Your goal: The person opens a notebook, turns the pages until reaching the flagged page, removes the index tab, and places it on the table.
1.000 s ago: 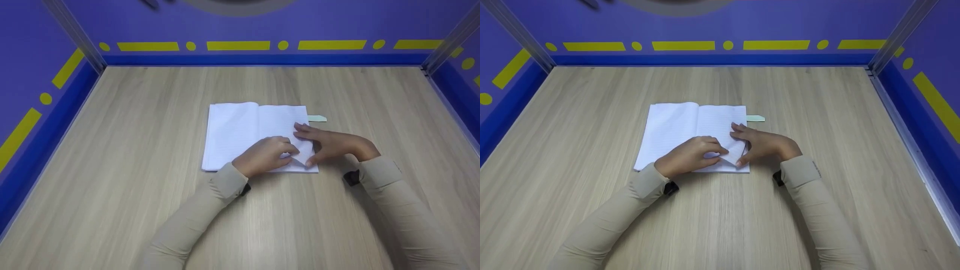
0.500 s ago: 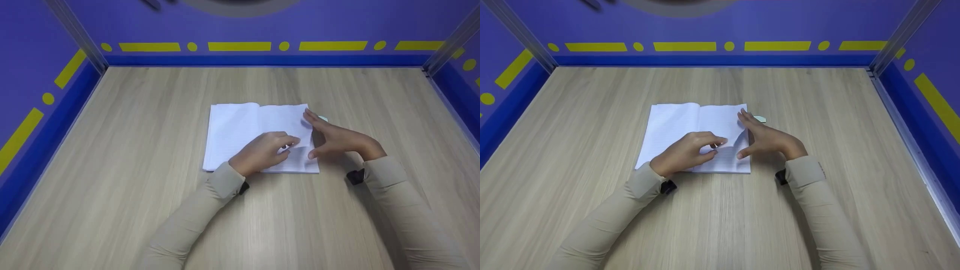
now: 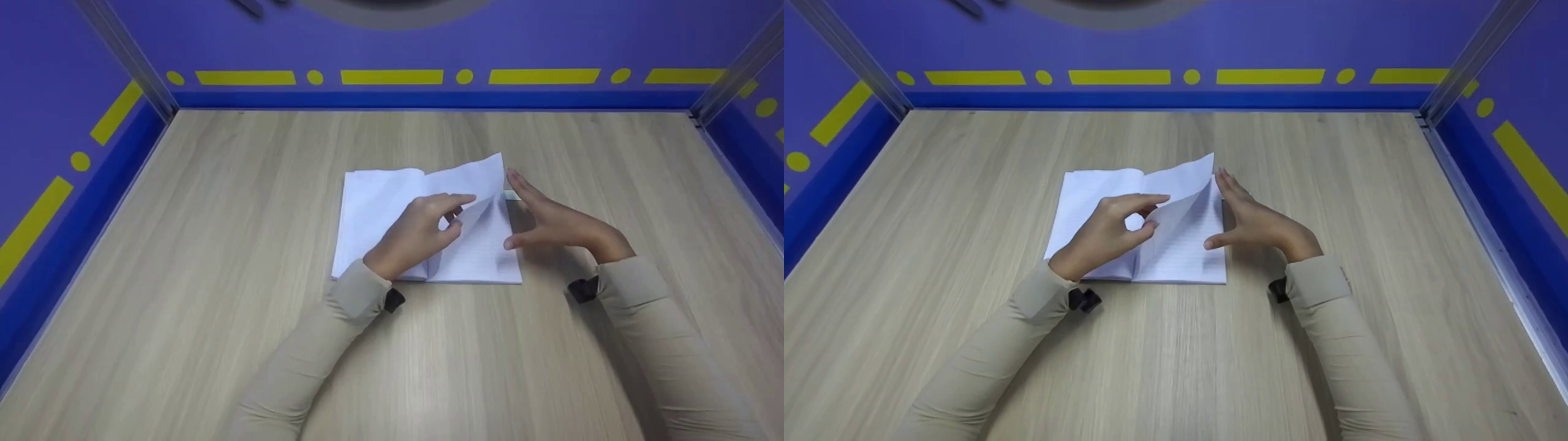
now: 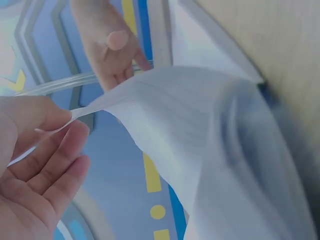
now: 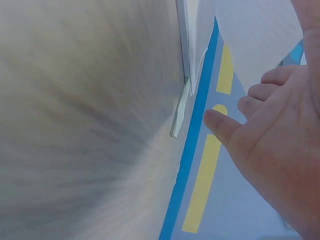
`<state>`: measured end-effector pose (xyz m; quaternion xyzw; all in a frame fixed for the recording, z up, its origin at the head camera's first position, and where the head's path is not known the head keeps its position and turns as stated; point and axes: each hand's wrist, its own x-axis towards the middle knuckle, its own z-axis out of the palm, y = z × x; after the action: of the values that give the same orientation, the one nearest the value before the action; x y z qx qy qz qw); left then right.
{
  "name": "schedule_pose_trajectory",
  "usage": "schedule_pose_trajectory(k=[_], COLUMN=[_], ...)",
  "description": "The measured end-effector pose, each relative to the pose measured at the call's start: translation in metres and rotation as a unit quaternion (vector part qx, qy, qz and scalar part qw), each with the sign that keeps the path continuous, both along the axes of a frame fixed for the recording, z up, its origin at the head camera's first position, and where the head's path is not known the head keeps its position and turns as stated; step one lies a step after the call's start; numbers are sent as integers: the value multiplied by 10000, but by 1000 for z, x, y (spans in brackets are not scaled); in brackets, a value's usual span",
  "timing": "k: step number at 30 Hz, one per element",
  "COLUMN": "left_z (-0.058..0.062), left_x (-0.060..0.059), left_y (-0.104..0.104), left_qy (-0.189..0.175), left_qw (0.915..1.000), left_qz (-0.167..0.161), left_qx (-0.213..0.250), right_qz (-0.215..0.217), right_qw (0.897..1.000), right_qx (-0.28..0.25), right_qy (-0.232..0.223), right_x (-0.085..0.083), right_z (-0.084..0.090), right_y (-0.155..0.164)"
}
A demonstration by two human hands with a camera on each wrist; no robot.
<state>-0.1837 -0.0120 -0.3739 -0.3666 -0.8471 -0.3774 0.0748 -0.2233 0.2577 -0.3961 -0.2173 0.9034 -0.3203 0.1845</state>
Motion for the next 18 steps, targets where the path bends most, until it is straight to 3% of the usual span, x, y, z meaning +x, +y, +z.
schedule_pose_trajectory(k=[7, 18], left_z=[8, 18], left_x=[-5, -9], left_y=[-14, -41], left_qy=[119, 131], left_qw=[9980, 9929], left_qz=[196, 454], left_qx=[596, 1090], right_qz=[67, 473], right_qw=[10000, 9989], right_qx=[68, -12], right_qy=[24, -25], right_x=[0, 2], right_z=[-1, -4], right_y=[0, 1])
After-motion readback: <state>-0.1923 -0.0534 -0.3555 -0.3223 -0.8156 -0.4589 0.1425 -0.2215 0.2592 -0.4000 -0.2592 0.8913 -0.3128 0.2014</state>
